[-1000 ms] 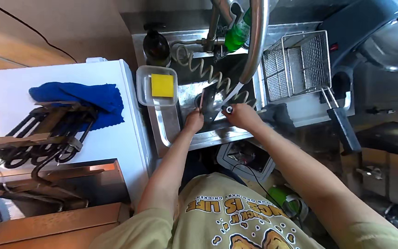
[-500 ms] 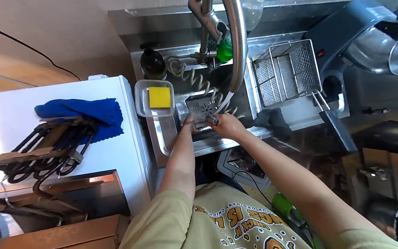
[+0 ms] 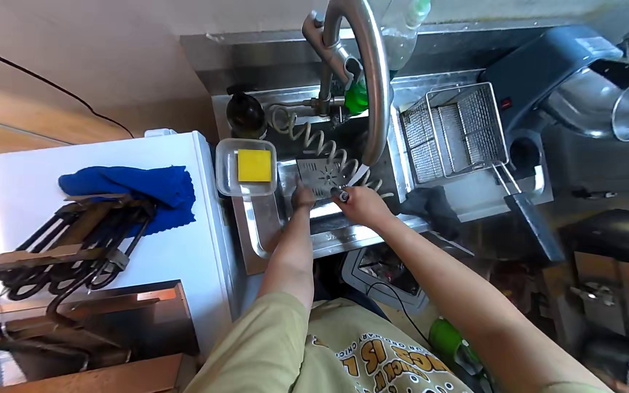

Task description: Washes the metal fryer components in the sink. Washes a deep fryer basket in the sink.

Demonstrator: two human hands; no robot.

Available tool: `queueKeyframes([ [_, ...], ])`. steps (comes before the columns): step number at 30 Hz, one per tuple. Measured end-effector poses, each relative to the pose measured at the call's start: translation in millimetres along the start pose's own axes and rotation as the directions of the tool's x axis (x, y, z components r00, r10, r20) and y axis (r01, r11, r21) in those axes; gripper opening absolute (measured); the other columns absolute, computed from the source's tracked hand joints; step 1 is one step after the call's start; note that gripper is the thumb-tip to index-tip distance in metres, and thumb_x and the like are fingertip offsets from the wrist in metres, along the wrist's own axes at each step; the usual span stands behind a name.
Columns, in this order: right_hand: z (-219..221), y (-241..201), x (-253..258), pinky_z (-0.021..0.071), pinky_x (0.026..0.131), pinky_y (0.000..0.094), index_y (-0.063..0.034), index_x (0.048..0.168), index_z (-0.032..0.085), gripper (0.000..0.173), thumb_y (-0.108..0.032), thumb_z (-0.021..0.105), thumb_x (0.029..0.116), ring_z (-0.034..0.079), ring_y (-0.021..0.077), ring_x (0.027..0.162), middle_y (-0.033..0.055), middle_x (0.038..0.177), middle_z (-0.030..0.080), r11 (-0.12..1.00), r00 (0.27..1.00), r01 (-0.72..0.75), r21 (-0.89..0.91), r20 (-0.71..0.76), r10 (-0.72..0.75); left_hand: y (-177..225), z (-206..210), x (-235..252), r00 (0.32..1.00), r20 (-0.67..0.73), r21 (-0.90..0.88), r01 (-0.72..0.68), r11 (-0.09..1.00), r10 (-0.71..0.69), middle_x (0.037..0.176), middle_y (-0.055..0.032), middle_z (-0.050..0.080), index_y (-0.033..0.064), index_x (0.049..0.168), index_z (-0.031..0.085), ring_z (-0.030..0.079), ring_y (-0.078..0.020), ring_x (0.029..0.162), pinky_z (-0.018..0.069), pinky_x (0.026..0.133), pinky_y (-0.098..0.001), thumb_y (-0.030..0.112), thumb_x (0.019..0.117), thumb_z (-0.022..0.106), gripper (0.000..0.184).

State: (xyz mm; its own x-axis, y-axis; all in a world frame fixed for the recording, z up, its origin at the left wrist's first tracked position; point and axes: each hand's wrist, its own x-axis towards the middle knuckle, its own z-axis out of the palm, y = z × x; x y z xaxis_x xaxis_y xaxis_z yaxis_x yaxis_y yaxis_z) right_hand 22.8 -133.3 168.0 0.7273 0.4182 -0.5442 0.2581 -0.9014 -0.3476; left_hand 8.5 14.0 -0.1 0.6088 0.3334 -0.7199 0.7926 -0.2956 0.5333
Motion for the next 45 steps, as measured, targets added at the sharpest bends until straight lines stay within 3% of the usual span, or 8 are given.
queueKeyframes([
  [2, -7, -1, 0, 0.0555, 0.078, 0.0628, -0.0064, 0.097, 0.073, 0.043, -0.044, 0.054, 0.106, 0.072, 0.038, 0.09, 0.017, 0.088, 0.072, 0.999, 0.999, -0.03, -0.024, -0.029, 0.03, 4, -4, 0, 0.999, 0.028, -0.03, -0.034, 0.999, 0.035, 0.128, -0.0272, 0.065, 0.0159, 0.166, 0.012, 0.07, -0.0413, 0.106, 0.0572, 0.09, -0.0603, 0.018, 0.1051, 0.046, 0.069],
  [7, -19, -7, 6, 0.0554, 0.079, 0.0662, -0.0055, 0.106, 0.072, 0.033, -0.036, 0.061, 0.1021, 0.072, 0.0426, 0.095, 0.0206, 0.097, 0.073, 0.998, 0.994, -0.066, 0.004, -0.092, 0.066, 14, -32, -7, 0.977, 0.159, -0.275, 0.185, 0.944, -0.145, 0.104, -0.017, 0.066, -0.0004, 0.128, 0.057, 0.066, -0.0226, 0.078, 0.0574, 0.07, -0.0405, 0.019, 0.1049, 0.045, 0.033],
  [14, -16, -24, 15, 0.0533, 0.093, 0.0635, -0.0051, 0.118, 0.071, 0.045, -0.045, 0.054, 0.1058, 0.069, 0.0413, 0.111, 0.0217, 0.113, 0.072, 0.999, 0.999, -0.032, -0.031, -0.017, 0.032, 18, -39, -20, 0.956, 0.188, -0.278, 0.274, 0.921, -0.227, 0.077, -0.0044, 0.058, 0.004, 0.106, 0.061, 0.048, -0.0106, 0.055, 0.0413, 0.05, -0.0263, 0.021, 0.1042, 0.046, 0.023],
  [18, -19, -18, 17, 0.0535, 0.093, 0.0633, -0.004, 0.12, 0.07, 0.047, -0.046, 0.055, 0.1048, 0.069, 0.0418, 0.109, 0.0227, 0.11, 0.072, 0.999, 0.999, -0.045, -0.024, -0.02, 0.044, 23, -40, -26, 0.963, 0.146, -0.219, 0.253, 0.942, -0.225, 0.077, -0.0047, 0.057, 0.0045, 0.102, 0.06, 0.049, -0.0127, 0.058, 0.0428, 0.052, -0.0296, 0.021, 0.1024, 0.047, 0.022],
  [24, -33, 14, 28, 0.051, 0.093, 0.0698, -0.003, 0.11, 0.072, 0.042, -0.042, 0.059, 0.1025, 0.067, 0.0437, 0.112, 0.0236, 0.112, 0.071, 0.997, 0.998, -0.035, -0.068, 0.057, 0.039, 59, -74, -63, 0.992, 0.116, 0.105, 0.029, 0.994, -0.041, 0.102, -0.0232, 0.068, -0.0064, 0.102, 0.066, 0.068, -0.0337, 0.089, 0.0546, 0.082, -0.0561, 0.023, 0.0984, 0.055, 0.032],
  [31, -45, 9, 26, 0.0534, 0.09, 0.0663, -0.004, 0.108, 0.072, 0.047, -0.047, 0.053, 0.1049, 0.07, 0.041, 0.105, 0.0213, 0.105, 0.073, 0.996, 0.999, 0.027, -0.09, 0.024, -0.025, 99, -99, -76, 0.995, 0.076, 0.322, -0.089, 0.943, 0.068, 0.097, -0.0234, 0.068, -0.0042, 0.091, 0.065, 0.069, -0.0368, 0.09, 0.0545, 0.077, -0.0594, 0.021, 0.0949, 0.058, 0.027],
  [36, -45, 12, 33, 0.0547, 0.089, 0.0641, -0.005, 0.109, 0.072, 0.045, -0.047, 0.055, 0.1039, 0.071, 0.0388, 0.102, 0.0189, 0.103, 0.073, 0.999, 0.999, 0.028, -0.034, -0.031, -0.029, 109, -93, -92, 0.983, 0.072, 0.531, -0.18, 0.828, 0.167, 0.109, -0.0275, 0.068, -0.0068, 0.104, 0.066, 0.068, -0.044, 0.105, 0.0538, 0.083, -0.0641, 0.02, 0.096, 0.061, 0.029],
  [45, -25, 12, 39, 0.0543, 0.09, 0.0651, -0.0069, 0.111, 0.073, 0.044, -0.045, 0.051, 0.105, 0.07, 0.0387, 0.106, 0.0189, 0.107, 0.073, 1.0, 1.0, -0.024, -0.012, -0.005, 0.024, 85, -64, -105, 0.981, 0.059, 0.652, -0.178, 0.737, 0.185, 0.105, -0.0264, 0.07, 0.0007, 0.154, 0.034, 0.07, -0.045, 0.096, 0.0564, 0.079, -0.0596, 0.016, 0.1004, 0.054, 0.059],
])
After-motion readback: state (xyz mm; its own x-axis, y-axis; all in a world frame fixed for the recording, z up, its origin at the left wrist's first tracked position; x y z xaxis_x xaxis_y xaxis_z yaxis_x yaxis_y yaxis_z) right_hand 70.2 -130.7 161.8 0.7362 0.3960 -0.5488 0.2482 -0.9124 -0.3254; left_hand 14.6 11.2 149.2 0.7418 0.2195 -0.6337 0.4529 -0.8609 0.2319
